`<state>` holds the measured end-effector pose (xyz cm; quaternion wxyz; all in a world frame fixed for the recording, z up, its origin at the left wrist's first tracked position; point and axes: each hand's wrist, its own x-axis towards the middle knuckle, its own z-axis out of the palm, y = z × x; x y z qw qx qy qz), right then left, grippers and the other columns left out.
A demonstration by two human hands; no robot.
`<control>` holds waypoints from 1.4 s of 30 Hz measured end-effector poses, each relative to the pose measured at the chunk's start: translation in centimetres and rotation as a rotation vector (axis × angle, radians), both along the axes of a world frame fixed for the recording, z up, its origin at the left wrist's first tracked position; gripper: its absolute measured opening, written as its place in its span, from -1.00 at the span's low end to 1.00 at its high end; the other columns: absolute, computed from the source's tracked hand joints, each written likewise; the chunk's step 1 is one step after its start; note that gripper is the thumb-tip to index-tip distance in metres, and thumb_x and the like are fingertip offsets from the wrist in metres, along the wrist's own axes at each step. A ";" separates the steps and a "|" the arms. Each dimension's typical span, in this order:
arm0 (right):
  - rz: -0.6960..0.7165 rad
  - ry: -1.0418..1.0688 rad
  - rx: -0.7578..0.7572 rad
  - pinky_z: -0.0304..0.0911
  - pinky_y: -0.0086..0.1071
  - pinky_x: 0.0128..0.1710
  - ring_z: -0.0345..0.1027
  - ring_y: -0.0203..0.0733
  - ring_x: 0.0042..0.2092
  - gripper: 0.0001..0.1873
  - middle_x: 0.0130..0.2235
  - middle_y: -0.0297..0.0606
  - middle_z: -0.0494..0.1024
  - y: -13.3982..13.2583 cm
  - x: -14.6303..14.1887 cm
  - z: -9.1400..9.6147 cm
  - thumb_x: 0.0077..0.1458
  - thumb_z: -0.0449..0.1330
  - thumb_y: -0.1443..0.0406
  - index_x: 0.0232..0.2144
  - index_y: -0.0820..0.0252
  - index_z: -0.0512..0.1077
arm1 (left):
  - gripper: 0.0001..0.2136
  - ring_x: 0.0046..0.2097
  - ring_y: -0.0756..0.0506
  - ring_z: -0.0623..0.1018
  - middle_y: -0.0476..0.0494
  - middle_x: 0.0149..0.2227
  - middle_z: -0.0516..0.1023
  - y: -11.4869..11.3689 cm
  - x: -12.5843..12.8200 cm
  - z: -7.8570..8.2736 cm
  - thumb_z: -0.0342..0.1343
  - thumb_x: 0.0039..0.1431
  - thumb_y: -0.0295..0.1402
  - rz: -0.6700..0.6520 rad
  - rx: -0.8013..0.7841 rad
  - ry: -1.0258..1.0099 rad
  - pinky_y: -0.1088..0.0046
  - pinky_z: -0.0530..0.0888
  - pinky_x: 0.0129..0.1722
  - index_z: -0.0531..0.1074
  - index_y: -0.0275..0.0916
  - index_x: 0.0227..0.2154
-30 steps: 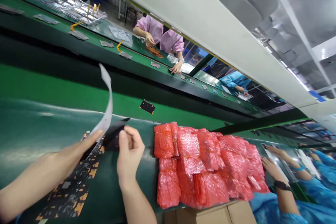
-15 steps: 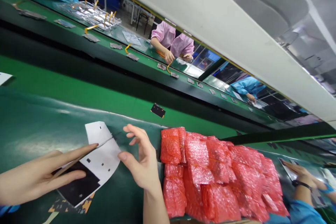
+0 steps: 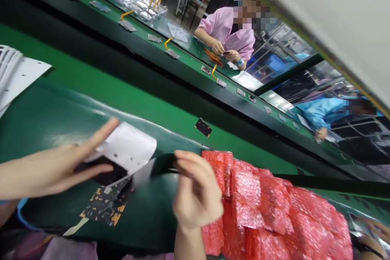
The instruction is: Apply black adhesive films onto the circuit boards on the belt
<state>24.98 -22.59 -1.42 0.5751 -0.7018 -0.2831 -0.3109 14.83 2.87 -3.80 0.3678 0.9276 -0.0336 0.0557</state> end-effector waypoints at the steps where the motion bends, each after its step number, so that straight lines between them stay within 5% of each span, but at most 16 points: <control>1: -0.110 -0.016 0.077 0.51 -0.18 -0.32 0.58 -0.10 -0.27 -0.82 -0.28 -0.28 0.62 0.0 0.0 0.0 0.29 0.23 0.40 -0.19 0.03 0.60 | -0.21 -0.36 0.05 0.64 -0.32 0.10 0.59 0.7 0.0 -0.2 -0.01 0.41 -0.04 0.041 0.011 -0.084 0.74 0.46 -0.41 -0.28 -0.23 0.49; 3: -0.296 0.018 0.160 0.45 -0.27 -0.42 0.52 -0.19 -0.39 -0.90 -0.31 -0.31 0.61 -0.1 -0.1 -0.8 0.24 0.31 0.37 -0.22 0.05 0.60 | -0.13 0.21 -0.17 0.52 -0.37 0.47 0.02 2.5 0.0 -1.4 0.01 0.38 0.01 0.197 -0.027 -0.239 0.49 0.54 0.04 -0.40 -0.20 0.48; 5: -0.357 0.173 0.125 0.39 -0.34 -0.48 0.45 -0.25 -0.46 -0.91 -0.35 -0.31 0.62 -0.5 -0.4 -2.6 0.14 0.42 0.32 -0.26 0.10 0.61 | -0.10 0.50 -0.36 -0.07 -0.23 0.52 -0.43 4.3 0.0 -3.8 0.02 0.36 0.04 0.339 -0.120 -0.211 0.09 0.23 0.37 -0.42 -0.21 0.48; 7: -0.324 0.406 0.057 0.35 -0.40 -0.51 0.41 -0.28 -0.50 -0.83 -0.43 -0.33 0.60 -0.8 -0.8 -5.0 0.05 0.48 0.24 -0.31 0.15 0.61 | -0.17 0.51 -0.34 -0.20 -0.20 0.52 -0.36 5.8 0.1 -7.1 -0.07 0.42 0.02 0.392 -0.160 -0.015 -0.03 0.03 0.41 -0.39 -0.26 0.48; 10: -0.263 0.711 -0.008 0.25 -0.45 -0.58 0.32 -0.33 -0.57 -0.70 -0.57 -0.39 0.51 -0.7 -1.3 -8.6 -0.04 0.51 0.12 -0.43 0.21 0.57 | -0.03 0.49 -0.36 0.02 -0.23 0.51 -0.12 7.0 0.1 -11.5 -0.07 0.27 0.28 0.438 -0.156 0.122 0.02 0.05 0.43 -0.18 -0.33 0.48; 13: -0.163 0.959 -0.026 0.14 -0.46 -0.62 0.23 -0.36 -0.62 -0.64 -0.63 -0.42 0.45 0.0 -1.2 -11.3 -0.09 0.51 0.08 -0.48 0.23 0.55 | 0.02 0.46 -0.31 0.15 -0.17 0.48 0.04 7.3 -0.1 -13.4 -0.01 0.15 0.37 0.462 -0.143 0.078 0.12 0.12 0.44 -0.03 -0.27 0.47; 20: -0.058 1.298 -0.073 0.06 -0.45 -0.62 0.14 -0.39 -0.65 -0.64 -0.66 -0.43 0.43 2.6 -1.0 -14.4 -0.20 0.52 0.08 -0.51 0.24 0.56 | -0.16 0.49 -0.23 0.05 0.08 0.51 -0.11 7.5 -0.6 -14.4 0.10 0.32 0.09 0.378 -0.040 -0.110 0.03 0.05 0.45 -0.24 0.08 0.48; 25: -0.126 1.325 -0.170 0.06 -0.44 -0.62 0.15 -0.37 -0.64 -0.65 -0.67 -0.43 0.41 3.1 -1.3 -14.1 -0.20 0.50 0.09 -0.55 0.22 0.53 | -0.17 0.50 -0.27 0.02 0.07 0.51 -0.11 7.8 -0.8 -15.0 0.13 0.33 0.03 0.348 -0.053 -0.098 0.00 0.03 0.47 -0.22 0.06 0.48; 31: -0.145 1.340 -0.200 0.09 -0.46 -0.59 0.19 -0.38 -0.63 -0.72 -0.65 -0.42 0.44 2.6 -1.4 -13.8 -0.15 0.51 0.16 -0.54 0.22 0.57 | -0.16 0.53 -0.19 -0.21 0.28 0.51 -0.39 7.8 -0.4 -14.4 0.08 0.40 -0.10 0.275 -0.059 -0.085 0.15 -0.14 0.52 -0.41 0.14 0.47; 42: -0.145 1.341 -0.224 0.09 -0.45 -0.62 0.19 -0.36 -0.64 -0.73 -0.66 -0.42 0.44 2.8 -1.3 -13.7 -0.16 0.51 0.17 -0.56 0.22 0.57 | -0.17 0.52 -0.12 -0.28 0.40 0.49 -0.45 7.8 0.0 -13.9 0.04 0.42 -0.16 0.239 -0.016 -0.083 0.21 -0.27 0.48 -0.47 0.12 0.46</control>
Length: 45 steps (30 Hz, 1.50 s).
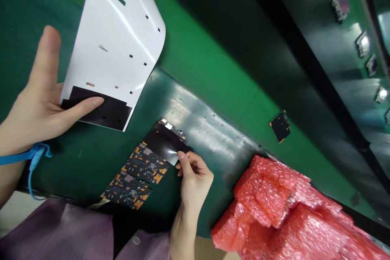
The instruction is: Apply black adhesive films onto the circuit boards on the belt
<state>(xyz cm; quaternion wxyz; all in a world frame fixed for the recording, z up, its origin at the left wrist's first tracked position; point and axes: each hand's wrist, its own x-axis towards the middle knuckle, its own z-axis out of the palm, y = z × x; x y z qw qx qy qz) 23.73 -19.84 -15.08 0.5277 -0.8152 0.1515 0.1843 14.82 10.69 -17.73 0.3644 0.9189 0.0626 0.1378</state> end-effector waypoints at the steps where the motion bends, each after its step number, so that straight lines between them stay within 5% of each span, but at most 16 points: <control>1: 0.001 0.002 0.002 0.09 -0.45 -0.62 0.19 -0.37 -0.65 -0.73 -0.66 -0.42 0.45 0.0 0.0 0.0 -0.16 0.51 0.17 -0.56 0.22 0.57 | -0.17 0.52 -0.12 -0.29 0.39 0.49 -0.46 0.0 0.0 0.0 0.04 0.42 -0.15 -0.001 0.000 -0.003 0.21 -0.28 0.48 -0.47 0.12 0.46; 12: 0.016 0.011 0.006 0.10 -0.46 -0.61 0.19 -0.38 -0.64 -0.74 -0.65 -0.41 0.46 0.0 0.0 0.0 -0.12 0.50 0.17 -0.56 0.22 0.56 | -0.13 0.52 -0.22 -0.31 0.28 0.50 -0.52 0.7 -0.1 -0.6 0.03 0.41 -0.11 -0.064 0.032 -0.001 0.14 -0.23 0.48 -0.53 0.01 0.46; 19: 0.022 0.012 0.008 0.10 -0.46 -0.63 0.20 -0.37 -0.64 -0.73 -0.65 -0.40 0.46 0.0 -0.1 0.0 -0.11 0.50 0.16 -0.55 0.22 0.57 | -0.19 0.52 -0.20 -0.28 0.38 0.49 -0.44 -0.2 0.1 0.3 0.02 0.42 -0.15 0.018 -0.032 0.040 0.13 -0.18 0.51 -0.47 0.17 0.46; 45: 0.019 0.002 -0.033 0.11 -0.44 -0.61 0.20 -0.36 -0.63 -0.70 -0.65 -0.41 0.45 0.2 0.0 0.0 -0.13 0.50 0.13 -0.52 0.22 0.57 | -0.18 0.52 -0.21 -0.30 0.38 0.49 -0.46 -0.1 0.2 0.1 0.02 0.41 -0.06 -0.001 -0.051 0.050 0.12 -0.19 0.52 -0.48 0.18 0.46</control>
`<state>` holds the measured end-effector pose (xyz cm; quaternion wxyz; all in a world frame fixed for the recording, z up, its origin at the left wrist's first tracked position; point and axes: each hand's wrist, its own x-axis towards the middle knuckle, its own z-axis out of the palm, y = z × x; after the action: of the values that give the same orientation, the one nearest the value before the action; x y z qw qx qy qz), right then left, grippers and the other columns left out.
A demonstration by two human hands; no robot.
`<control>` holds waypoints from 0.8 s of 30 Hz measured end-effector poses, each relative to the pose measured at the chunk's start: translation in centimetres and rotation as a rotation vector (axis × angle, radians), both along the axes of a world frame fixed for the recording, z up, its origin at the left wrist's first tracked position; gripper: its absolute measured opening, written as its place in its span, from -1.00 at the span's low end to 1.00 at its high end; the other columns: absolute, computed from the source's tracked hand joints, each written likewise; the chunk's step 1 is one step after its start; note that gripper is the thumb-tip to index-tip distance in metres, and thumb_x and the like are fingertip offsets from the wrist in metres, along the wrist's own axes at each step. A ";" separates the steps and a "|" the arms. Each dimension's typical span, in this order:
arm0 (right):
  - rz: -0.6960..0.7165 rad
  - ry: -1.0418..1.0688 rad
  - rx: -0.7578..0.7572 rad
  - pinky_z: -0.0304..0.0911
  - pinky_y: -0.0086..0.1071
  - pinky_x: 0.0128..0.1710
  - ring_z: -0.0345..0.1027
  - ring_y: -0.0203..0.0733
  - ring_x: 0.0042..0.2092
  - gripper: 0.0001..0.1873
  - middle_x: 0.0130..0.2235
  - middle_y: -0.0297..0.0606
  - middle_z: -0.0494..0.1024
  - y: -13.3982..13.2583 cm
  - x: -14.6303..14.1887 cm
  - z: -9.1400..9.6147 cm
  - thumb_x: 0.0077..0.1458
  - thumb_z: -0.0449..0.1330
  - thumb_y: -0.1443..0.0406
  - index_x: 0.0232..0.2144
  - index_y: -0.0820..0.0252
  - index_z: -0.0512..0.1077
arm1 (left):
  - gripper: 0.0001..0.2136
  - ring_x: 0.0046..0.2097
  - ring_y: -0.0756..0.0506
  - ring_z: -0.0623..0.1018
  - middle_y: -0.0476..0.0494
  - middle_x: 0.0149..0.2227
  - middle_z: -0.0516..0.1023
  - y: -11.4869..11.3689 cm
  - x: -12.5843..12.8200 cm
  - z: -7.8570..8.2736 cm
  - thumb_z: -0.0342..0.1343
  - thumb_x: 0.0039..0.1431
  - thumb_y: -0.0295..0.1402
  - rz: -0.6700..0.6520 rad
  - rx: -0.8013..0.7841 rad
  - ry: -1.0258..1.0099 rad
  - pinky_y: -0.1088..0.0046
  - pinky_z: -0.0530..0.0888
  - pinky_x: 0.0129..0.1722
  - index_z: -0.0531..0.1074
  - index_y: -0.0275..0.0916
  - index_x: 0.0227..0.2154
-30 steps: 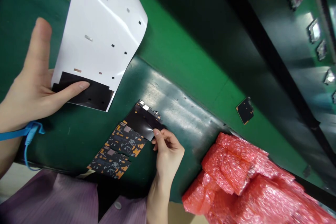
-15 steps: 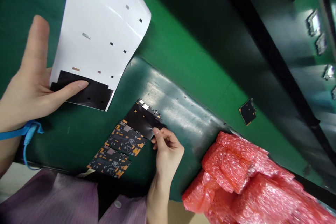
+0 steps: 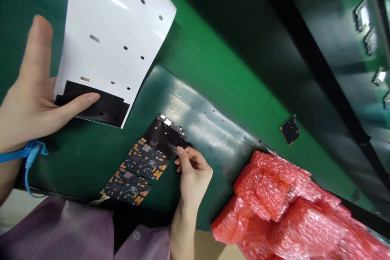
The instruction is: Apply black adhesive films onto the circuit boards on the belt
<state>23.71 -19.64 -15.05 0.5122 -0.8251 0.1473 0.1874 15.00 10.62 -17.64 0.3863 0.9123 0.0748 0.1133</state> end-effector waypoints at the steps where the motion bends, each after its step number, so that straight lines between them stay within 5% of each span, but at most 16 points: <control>1: 0.000 0.002 -0.004 0.11 -0.44 -0.61 0.20 -0.36 -0.63 -0.70 -0.65 -0.41 0.45 0.0 0.0 0.0 -0.13 0.50 0.12 -0.51 0.23 0.57 | -0.17 0.52 -0.21 -0.31 0.38 0.49 -0.46 0.1 0.0 -0.1 0.03 0.41 -0.06 -0.004 0.001 0.003 0.14 -0.22 0.52 -0.48 0.17 0.46; 5: -0.013 0.005 -0.005 0.10 -0.43 -0.60 0.19 -0.36 -0.63 -0.69 -0.64 -0.41 0.45 0.1 0.0 0.0 -0.15 0.50 0.12 -0.51 0.23 0.56 | -0.16 0.52 -0.19 -0.30 0.39 0.49 -0.45 0.2 -0.2 -0.2 0.05 0.39 -0.07 -0.004 0.003 -0.002 0.20 -0.28 0.50 -0.46 0.16 0.46; 14: -0.014 -0.028 -0.064 0.13 -0.45 -0.57 0.22 -0.35 -0.59 -0.66 -0.61 -0.41 0.45 0.8 -0.4 0.3 -0.14 0.47 0.08 -0.49 0.22 0.54 | -0.12 0.53 -0.30 -0.26 0.22 0.52 -0.43 0.6 -0.6 -0.9 0.08 0.35 0.02 0.007 -0.050 0.025 -0.02 -0.18 0.51 -0.44 0.16 0.47; 24: 0.134 -0.273 -0.318 0.22 -0.43 -0.46 0.30 -0.30 -0.54 -0.62 -0.56 -0.43 0.45 1.7 -1.1 -0.5 -0.01 0.39 0.00 -0.49 0.11 0.38 | -0.09 0.52 -0.37 -0.20 0.16 0.53 -0.39 0.6 -0.5 -1.3 0.10 0.31 0.09 0.032 -0.075 0.007 -0.06 -0.17 0.51 -0.41 0.17 0.47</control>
<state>22.62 -17.90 -15.51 0.3773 -0.9211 0.0492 0.0821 14.51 11.23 -18.95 0.4182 0.8962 0.0951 0.1133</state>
